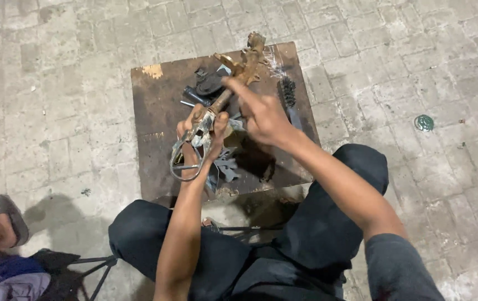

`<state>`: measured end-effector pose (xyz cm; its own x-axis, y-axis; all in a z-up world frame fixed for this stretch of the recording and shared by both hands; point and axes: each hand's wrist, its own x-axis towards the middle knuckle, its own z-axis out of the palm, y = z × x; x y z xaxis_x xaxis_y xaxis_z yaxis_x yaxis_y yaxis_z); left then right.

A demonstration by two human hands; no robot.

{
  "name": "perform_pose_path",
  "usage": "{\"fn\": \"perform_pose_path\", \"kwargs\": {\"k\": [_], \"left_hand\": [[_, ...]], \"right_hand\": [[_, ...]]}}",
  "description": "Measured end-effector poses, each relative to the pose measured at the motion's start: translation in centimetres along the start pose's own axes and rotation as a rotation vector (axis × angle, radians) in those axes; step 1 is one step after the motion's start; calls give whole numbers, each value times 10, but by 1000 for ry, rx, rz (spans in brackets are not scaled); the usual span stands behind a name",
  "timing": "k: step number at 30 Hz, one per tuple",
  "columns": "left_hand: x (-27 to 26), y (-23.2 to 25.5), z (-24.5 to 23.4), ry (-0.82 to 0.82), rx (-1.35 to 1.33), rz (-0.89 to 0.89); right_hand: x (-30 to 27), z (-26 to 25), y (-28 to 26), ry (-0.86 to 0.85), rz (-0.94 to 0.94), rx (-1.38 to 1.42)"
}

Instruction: The person sits cross-legged on the floor and cleans a metal part using a wire brush and sandpaper. They scrub the object with the brush and then rub it with sandpaper, occasionally turning the part over to clean different sides.

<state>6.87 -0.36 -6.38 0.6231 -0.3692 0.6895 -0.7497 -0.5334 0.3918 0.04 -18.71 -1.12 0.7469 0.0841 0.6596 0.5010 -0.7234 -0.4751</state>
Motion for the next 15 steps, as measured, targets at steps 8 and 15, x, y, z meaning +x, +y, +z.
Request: {"fn": "perform_pose_path", "kwargs": {"k": [8,15], "left_hand": [[0,9,-14,-175,-94,-104],[13,20,-28,-2,-252,-121]], "right_hand": [[-13,11,-8,23,57,75],[-12,12,-3,-21,278,141]]}}
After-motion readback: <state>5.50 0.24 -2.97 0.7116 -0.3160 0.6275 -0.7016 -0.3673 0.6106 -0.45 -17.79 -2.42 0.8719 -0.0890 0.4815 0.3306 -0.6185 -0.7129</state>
